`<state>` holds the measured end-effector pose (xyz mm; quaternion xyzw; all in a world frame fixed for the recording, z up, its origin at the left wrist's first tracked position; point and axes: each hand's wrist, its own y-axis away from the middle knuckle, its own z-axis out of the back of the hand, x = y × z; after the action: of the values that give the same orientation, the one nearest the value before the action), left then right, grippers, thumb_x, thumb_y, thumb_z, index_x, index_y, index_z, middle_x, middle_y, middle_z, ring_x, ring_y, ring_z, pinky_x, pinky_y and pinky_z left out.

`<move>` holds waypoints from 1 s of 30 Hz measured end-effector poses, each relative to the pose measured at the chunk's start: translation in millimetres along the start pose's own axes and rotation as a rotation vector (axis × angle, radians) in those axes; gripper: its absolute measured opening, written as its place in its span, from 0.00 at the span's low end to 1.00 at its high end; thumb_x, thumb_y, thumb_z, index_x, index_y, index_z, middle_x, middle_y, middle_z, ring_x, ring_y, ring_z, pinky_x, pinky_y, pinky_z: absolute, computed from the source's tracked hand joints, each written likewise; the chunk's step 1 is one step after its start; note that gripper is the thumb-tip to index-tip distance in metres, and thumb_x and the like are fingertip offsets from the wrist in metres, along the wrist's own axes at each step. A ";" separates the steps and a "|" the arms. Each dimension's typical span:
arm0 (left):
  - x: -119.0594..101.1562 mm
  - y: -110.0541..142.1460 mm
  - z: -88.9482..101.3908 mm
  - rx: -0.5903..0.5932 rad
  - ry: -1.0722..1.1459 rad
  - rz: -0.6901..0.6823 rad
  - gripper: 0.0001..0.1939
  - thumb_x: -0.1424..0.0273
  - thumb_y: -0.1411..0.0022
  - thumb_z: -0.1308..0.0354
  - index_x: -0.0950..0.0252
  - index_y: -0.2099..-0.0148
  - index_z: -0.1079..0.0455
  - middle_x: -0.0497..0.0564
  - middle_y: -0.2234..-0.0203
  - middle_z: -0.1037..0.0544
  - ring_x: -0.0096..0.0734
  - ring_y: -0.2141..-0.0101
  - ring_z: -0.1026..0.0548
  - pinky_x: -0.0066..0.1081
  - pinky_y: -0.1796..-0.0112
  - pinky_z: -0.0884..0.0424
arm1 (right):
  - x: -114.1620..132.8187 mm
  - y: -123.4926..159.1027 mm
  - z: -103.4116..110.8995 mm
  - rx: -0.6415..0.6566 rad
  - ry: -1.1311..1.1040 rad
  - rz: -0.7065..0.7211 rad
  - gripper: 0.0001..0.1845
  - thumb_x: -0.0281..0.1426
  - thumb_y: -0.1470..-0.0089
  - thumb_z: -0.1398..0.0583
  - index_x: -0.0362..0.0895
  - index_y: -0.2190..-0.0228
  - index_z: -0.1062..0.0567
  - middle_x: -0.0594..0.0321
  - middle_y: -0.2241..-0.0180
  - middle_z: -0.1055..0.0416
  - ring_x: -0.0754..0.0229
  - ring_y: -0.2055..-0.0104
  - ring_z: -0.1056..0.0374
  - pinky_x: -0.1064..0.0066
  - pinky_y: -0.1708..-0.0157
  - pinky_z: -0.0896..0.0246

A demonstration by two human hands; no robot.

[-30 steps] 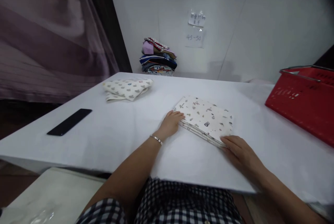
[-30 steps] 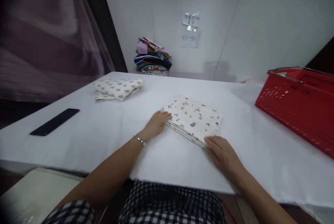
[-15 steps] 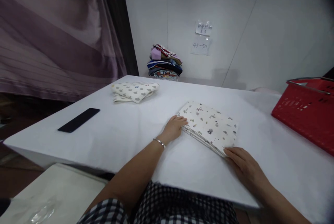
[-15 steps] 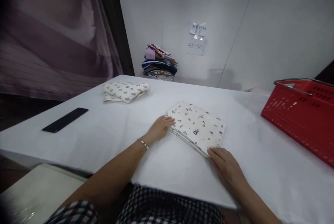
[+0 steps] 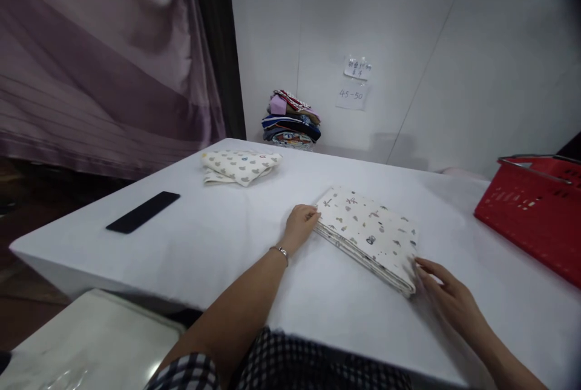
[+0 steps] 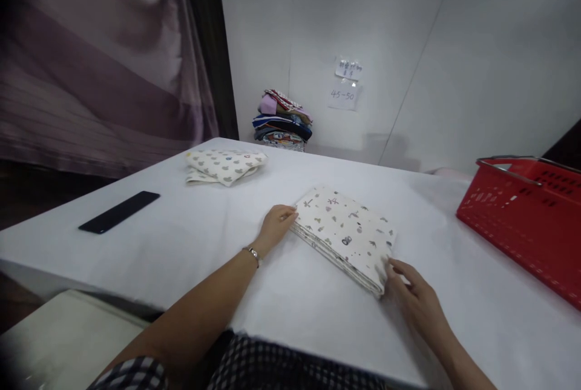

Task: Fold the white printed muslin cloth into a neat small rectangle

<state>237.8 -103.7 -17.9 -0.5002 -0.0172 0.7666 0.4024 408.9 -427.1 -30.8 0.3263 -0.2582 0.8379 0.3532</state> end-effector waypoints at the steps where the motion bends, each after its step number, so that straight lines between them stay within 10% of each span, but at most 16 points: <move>1: 1.1 -0.8 -0.2 -0.020 -0.027 0.045 0.05 0.70 0.44 0.44 0.62 0.67 0.27 0.49 0.63 0.23 0.32 0.56 0.29 0.31 0.52 0.36 | 0.3 -5.9 1.7 0.007 -0.029 -0.124 0.27 0.49 0.50 0.43 0.46 0.53 0.28 0.55 0.55 0.27 0.51 0.61 0.28 0.64 0.68 0.28; 5: -0.2 -1.3 1.8 0.055 -0.131 0.255 0.18 0.68 0.44 0.47 0.64 0.50 0.31 0.53 0.55 0.25 0.35 0.57 0.28 0.32 0.55 0.35 | 6.8 -35.0 7.2 0.102 -0.142 -0.387 0.42 0.50 0.54 0.41 0.45 0.41 0.42 0.51 0.52 0.30 0.53 0.63 0.28 0.68 0.74 0.30; 12: -6.7 -7.7 5.1 0.200 -0.250 0.336 0.26 0.67 0.43 0.51 0.66 0.42 0.39 0.57 0.53 0.26 0.41 0.54 0.28 0.33 0.56 0.35 | -2.9 -112.8 9.3 0.014 0.057 -0.286 0.39 0.44 0.52 0.42 0.41 0.42 0.40 0.49 0.44 0.38 0.50 0.50 0.34 0.65 0.55 0.36; 19: -7.9 -36.9 10.4 0.373 -0.295 0.446 0.31 0.53 0.47 0.48 0.68 0.46 0.37 0.60 0.54 0.26 0.44 0.56 0.27 0.33 0.61 0.34 | -4.2 -161.7 4.6 0.182 0.129 -0.259 0.35 0.41 0.56 0.36 0.38 0.48 0.31 0.48 0.48 0.33 0.49 0.48 0.35 0.63 0.47 0.44; 25: -14.7 -47.8 6.8 0.470 -0.352 0.485 0.20 0.60 0.56 0.39 0.66 0.62 0.31 0.59 0.64 0.22 0.43 0.63 0.25 0.30 0.69 0.35 | -4.3 -175.7 9.9 0.337 0.143 -0.286 0.26 0.41 0.63 0.33 0.40 0.61 0.23 0.53 0.58 0.26 0.49 0.54 0.32 0.65 0.53 0.39; 30: -14.1 -60.0 8.4 0.414 -0.313 0.449 0.23 0.64 0.57 0.38 0.65 0.56 0.32 0.55 0.62 0.23 0.38 0.64 0.25 0.27 0.70 0.35 | -0.3 -172.0 13.5 0.343 0.040 -0.356 0.20 0.39 0.64 0.32 0.41 0.68 0.26 0.55 0.64 0.26 0.52 0.60 0.31 0.68 0.64 0.36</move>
<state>269.7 -68.9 22.6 -0.2756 0.1878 0.8906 0.3092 544.8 -330.0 12.5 0.4051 -0.0434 0.8005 0.4396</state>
